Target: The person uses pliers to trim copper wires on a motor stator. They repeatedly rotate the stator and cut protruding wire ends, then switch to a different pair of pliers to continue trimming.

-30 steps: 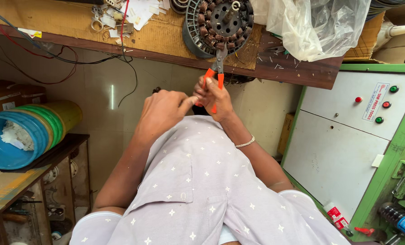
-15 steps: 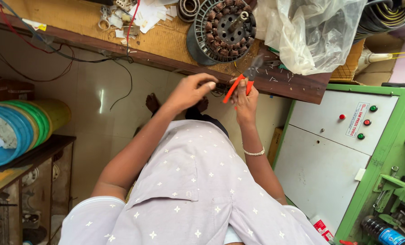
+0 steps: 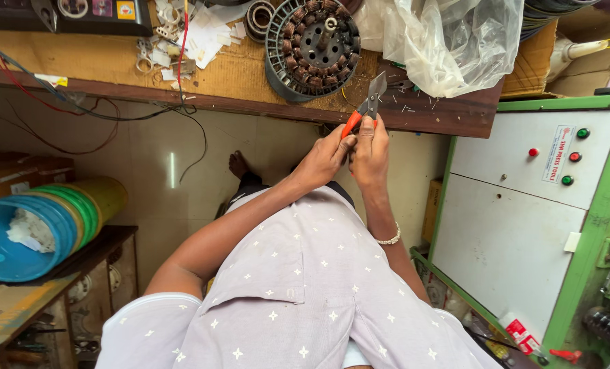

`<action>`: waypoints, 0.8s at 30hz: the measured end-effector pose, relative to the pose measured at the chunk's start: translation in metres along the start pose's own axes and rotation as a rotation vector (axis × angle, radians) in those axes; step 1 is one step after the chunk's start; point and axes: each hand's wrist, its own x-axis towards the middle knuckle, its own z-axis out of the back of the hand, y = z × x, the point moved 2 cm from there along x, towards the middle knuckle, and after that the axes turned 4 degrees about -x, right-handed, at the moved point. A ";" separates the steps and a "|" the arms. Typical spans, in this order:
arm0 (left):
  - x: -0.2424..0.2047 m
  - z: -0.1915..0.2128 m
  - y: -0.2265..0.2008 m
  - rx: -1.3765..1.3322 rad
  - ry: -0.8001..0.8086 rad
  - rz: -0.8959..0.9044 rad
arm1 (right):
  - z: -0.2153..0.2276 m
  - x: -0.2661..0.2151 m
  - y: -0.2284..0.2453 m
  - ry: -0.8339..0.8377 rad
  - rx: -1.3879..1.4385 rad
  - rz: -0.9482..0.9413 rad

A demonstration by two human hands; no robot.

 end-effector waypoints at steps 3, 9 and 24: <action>0.006 0.002 -0.003 0.032 -0.010 0.045 | 0.010 0.004 -0.003 0.025 -0.052 -0.038; 0.002 0.040 -0.016 0.646 0.031 0.194 | 0.038 0.004 -0.004 0.089 -0.377 0.120; 0.085 0.115 -0.117 0.876 -0.171 -0.456 | 0.016 0.010 -0.007 0.348 0.314 -0.226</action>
